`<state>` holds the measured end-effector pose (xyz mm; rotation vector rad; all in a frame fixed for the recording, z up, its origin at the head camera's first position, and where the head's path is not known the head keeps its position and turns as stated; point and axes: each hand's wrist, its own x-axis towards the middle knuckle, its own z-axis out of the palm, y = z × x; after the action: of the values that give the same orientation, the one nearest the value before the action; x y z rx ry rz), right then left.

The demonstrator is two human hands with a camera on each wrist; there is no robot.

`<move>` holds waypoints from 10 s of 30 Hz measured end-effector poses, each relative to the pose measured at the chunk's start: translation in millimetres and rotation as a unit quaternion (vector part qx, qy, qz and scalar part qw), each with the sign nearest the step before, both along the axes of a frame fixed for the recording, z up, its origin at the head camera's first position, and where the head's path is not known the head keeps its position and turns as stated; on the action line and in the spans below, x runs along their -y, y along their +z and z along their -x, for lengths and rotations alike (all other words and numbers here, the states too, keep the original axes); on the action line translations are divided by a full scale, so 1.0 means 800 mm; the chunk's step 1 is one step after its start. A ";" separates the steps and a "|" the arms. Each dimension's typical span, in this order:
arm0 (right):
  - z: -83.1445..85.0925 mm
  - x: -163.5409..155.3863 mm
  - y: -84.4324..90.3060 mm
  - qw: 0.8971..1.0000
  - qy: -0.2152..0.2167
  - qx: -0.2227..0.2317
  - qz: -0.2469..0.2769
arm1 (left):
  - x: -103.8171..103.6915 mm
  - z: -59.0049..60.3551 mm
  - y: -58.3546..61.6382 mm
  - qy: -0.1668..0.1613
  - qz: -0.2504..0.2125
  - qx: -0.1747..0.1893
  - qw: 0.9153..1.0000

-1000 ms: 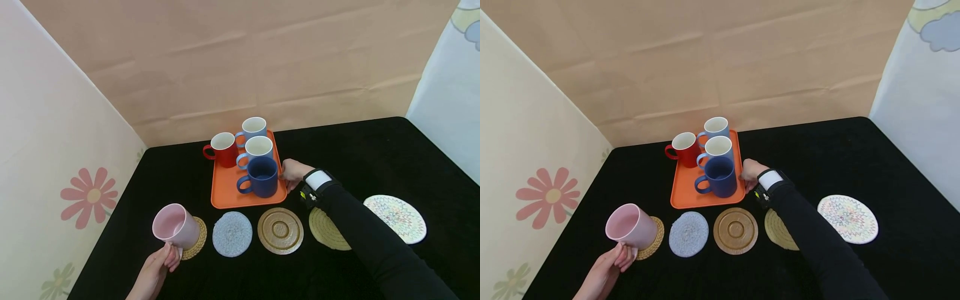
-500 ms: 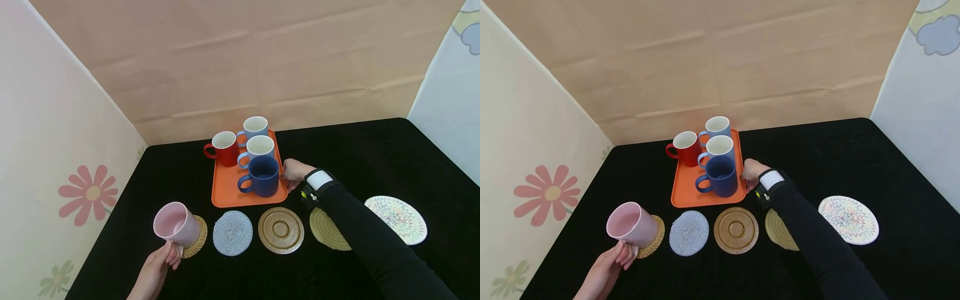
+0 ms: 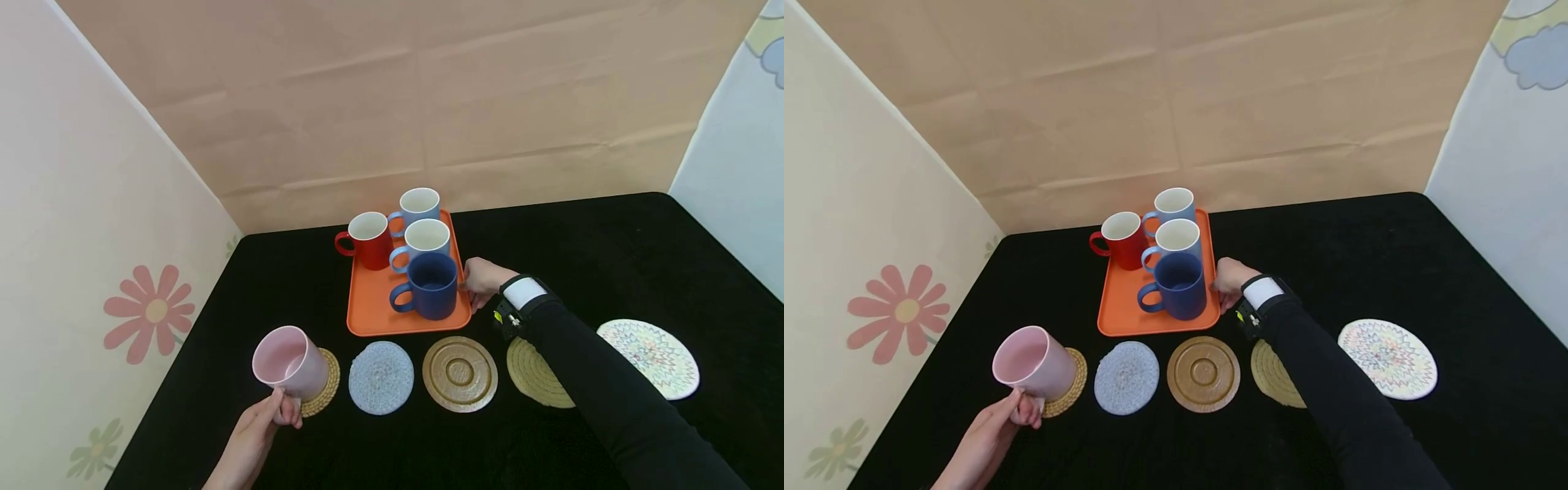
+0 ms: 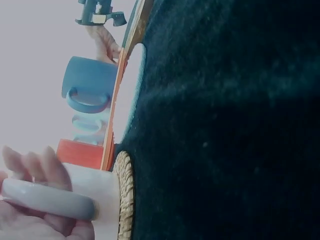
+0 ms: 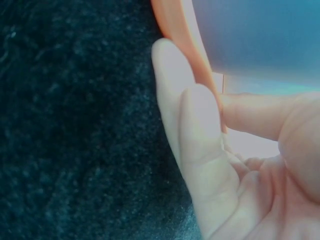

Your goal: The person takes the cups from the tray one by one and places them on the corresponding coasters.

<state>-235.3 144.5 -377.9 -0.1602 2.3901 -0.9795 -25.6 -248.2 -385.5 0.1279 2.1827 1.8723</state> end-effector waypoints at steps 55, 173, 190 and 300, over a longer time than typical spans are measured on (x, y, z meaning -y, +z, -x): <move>-0.002 -0.004 0.002 1.000 0.008 0.000 0.009 | -0.215 0.135 0.029 0.006 0.021 -0.032 0.999; 0.003 -0.005 0.002 0.999 -0.015 0.028 0.018 | -0.142 -0.001 0.005 -0.078 -0.148 0.070 0.983; 0.000 -0.005 -0.006 0.999 -0.025 0.026 0.021 | -0.141 0.001 0.007 -0.074 -0.116 0.103 0.985; -0.067 0.005 0.033 0.967 -0.017 -0.001 0.253 | -0.196 0.266 0.128 -0.319 0.475 -0.118 0.812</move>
<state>-181.4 140.7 -351.7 -0.3051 2.1020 -1.5893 -238.3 -91.7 -282.9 0.7897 2.5060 0.3265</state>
